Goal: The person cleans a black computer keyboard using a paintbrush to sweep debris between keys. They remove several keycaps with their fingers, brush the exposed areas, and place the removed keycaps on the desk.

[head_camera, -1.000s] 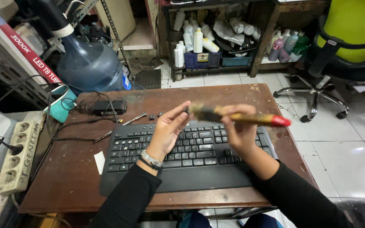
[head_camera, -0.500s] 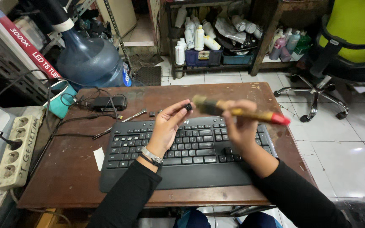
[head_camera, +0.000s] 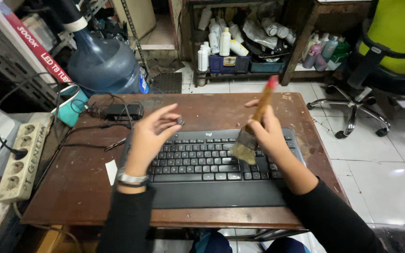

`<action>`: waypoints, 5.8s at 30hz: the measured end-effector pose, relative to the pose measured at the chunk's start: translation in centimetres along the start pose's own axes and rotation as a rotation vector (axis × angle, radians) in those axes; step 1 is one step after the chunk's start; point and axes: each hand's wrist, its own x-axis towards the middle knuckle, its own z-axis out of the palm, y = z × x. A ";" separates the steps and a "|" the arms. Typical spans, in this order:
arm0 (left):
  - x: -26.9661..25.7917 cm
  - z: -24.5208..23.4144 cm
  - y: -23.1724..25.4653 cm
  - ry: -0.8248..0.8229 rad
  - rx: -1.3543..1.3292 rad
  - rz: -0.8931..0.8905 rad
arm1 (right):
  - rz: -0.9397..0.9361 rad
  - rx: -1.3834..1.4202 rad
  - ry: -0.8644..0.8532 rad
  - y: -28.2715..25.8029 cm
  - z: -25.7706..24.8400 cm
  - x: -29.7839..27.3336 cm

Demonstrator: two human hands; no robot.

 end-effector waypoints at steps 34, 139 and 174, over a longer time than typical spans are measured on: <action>-3.5 -8.4 -3.2 -0.247 0.568 -0.136 | 0.320 -0.905 -0.687 -5.0 1.3 0.0; -2.2 -10.4 -4.8 -0.391 0.471 -0.037 | 0.440 -1.218 -0.734 -6.0 2.8 0.2; -6.5 -6.2 -3.4 -0.202 1.260 0.399 | 0.377 -1.207 -0.717 -5.1 2.4 0.0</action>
